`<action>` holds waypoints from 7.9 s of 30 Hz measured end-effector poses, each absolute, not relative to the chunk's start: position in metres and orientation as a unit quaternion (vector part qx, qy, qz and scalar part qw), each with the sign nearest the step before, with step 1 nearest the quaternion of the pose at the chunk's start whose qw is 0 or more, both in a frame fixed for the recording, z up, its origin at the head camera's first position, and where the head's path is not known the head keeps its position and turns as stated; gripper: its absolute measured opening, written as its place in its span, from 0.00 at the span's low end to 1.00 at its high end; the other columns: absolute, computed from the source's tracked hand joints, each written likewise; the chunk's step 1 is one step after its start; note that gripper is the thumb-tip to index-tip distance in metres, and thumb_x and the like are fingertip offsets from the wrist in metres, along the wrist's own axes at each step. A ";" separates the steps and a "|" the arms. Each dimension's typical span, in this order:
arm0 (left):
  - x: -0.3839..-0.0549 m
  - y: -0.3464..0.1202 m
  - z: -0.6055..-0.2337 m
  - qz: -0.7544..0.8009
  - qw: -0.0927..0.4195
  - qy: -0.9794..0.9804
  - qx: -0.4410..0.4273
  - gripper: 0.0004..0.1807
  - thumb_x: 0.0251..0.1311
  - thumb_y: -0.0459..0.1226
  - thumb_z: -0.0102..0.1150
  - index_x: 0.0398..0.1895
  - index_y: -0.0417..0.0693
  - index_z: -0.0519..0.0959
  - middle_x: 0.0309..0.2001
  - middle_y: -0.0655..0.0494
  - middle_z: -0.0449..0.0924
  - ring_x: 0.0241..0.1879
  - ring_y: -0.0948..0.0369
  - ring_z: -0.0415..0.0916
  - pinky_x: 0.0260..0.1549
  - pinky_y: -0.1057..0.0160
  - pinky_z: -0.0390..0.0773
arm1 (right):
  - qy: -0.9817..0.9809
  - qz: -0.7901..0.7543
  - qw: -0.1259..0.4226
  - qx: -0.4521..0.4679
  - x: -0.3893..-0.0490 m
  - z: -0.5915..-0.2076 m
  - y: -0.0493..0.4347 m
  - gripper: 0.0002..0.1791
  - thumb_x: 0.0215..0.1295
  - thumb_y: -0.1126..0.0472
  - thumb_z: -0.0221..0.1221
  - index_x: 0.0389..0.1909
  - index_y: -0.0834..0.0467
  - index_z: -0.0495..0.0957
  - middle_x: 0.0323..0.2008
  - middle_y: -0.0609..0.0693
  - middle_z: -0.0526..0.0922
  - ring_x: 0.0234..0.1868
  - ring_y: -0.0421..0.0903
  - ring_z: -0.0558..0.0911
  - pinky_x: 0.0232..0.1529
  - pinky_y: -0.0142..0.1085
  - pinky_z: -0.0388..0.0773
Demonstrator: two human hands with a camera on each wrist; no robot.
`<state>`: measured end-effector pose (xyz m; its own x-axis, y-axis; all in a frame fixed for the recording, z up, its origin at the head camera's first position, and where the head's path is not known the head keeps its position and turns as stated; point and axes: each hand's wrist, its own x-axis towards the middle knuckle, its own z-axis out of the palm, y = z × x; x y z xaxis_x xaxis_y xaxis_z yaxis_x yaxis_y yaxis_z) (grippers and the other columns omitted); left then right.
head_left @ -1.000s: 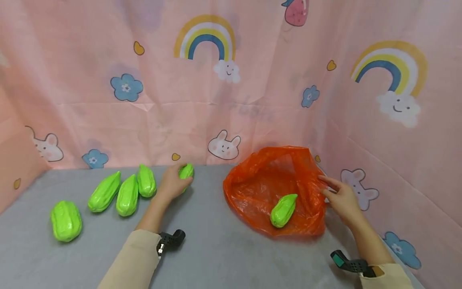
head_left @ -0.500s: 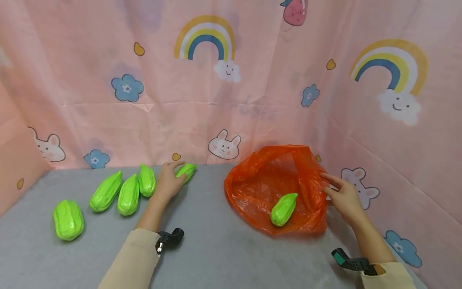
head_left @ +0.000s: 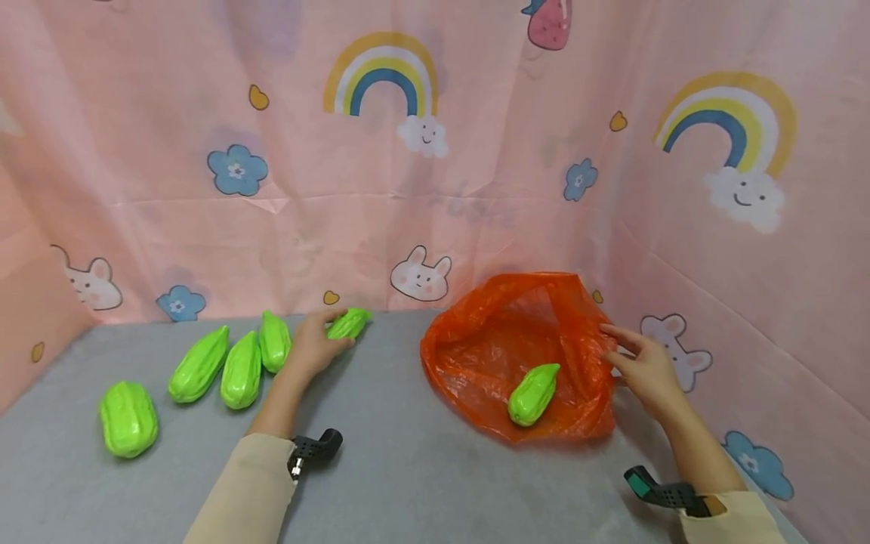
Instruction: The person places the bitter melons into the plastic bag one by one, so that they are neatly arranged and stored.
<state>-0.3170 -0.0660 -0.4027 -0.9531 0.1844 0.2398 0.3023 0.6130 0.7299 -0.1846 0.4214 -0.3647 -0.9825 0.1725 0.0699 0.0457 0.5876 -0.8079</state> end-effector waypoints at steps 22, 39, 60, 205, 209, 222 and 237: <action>-0.302 -0.007 -0.370 -0.484 0.049 -0.847 -0.215 0.32 0.61 0.38 0.69 0.69 0.46 0.74 0.64 0.45 0.78 0.54 0.46 0.81 0.50 0.52 0.83 | -0.888 0.448 0.091 -0.048 -0.183 -0.364 0.414 0.31 0.76 0.59 0.52 0.75 0.65 0.60 0.71 0.74 0.63 0.38 0.20 0.78 0.35 0.31 0.86; -0.284 0.036 -0.357 -0.458 0.001 -0.840 -0.293 0.30 0.62 0.41 0.69 0.68 0.47 0.75 0.59 0.51 0.81 0.49 0.55 0.79 0.48 0.58 0.84 | -0.907 0.408 0.091 -0.050 -0.182 -0.364 0.413 0.30 0.77 0.58 0.52 0.75 0.65 0.62 0.71 0.74 0.65 0.49 0.38 0.85 0.36 0.31 0.86; -0.266 0.093 -0.360 -0.456 -0.069 -0.846 -0.268 0.29 0.65 0.45 0.66 0.69 0.53 0.74 0.61 0.55 0.79 0.51 0.58 0.75 0.53 0.59 0.80 | -0.905 0.416 0.082 -0.042 -0.181 -0.367 0.407 0.30 0.77 0.56 0.52 0.74 0.65 0.62 0.72 0.74 0.63 0.42 0.22 0.80 0.36 0.30 0.85; -0.285 -0.083 -0.352 -0.407 0.167 -0.898 -0.030 0.24 0.68 0.41 0.56 0.65 0.43 0.77 0.65 0.43 0.78 0.64 0.43 0.75 0.59 0.43 0.76 | -0.929 0.363 0.065 -0.039 -0.180 -0.353 0.401 0.32 0.77 0.55 0.53 0.76 0.64 0.60 0.71 0.75 0.63 0.63 0.73 0.76 0.36 0.36 0.87; -0.286 -0.090 -0.358 -0.383 0.156 -0.910 -0.010 0.25 0.68 0.40 0.56 0.66 0.41 0.76 0.66 0.40 0.76 0.68 0.42 0.71 0.64 0.42 0.72 | -0.930 0.360 0.060 -0.035 -0.180 -0.353 0.401 0.32 0.76 0.58 0.54 0.76 0.63 0.60 0.71 0.75 0.63 0.61 0.73 0.77 0.36 0.36 0.87; -0.299 -0.097 -0.382 -0.403 0.199 -0.893 0.012 0.22 0.63 0.34 0.62 0.60 0.37 0.79 0.69 0.34 0.68 0.70 0.38 0.62 0.69 0.40 0.65 | -0.926 0.370 0.055 -0.042 -0.179 -0.355 0.404 0.32 0.76 0.58 0.53 0.76 0.63 0.59 0.71 0.75 0.62 0.63 0.74 0.75 0.36 0.38 0.87; -0.303 -0.101 -0.393 -0.400 0.183 -0.898 -0.004 0.24 0.54 0.21 0.52 0.56 0.35 0.81 0.69 0.31 0.67 0.69 0.34 0.63 0.70 0.39 0.64 | -0.927 0.367 0.065 -0.035 -0.179 -0.356 0.403 0.31 0.76 0.59 0.53 0.75 0.64 0.61 0.70 0.76 0.64 0.63 0.74 0.75 0.35 0.37 0.87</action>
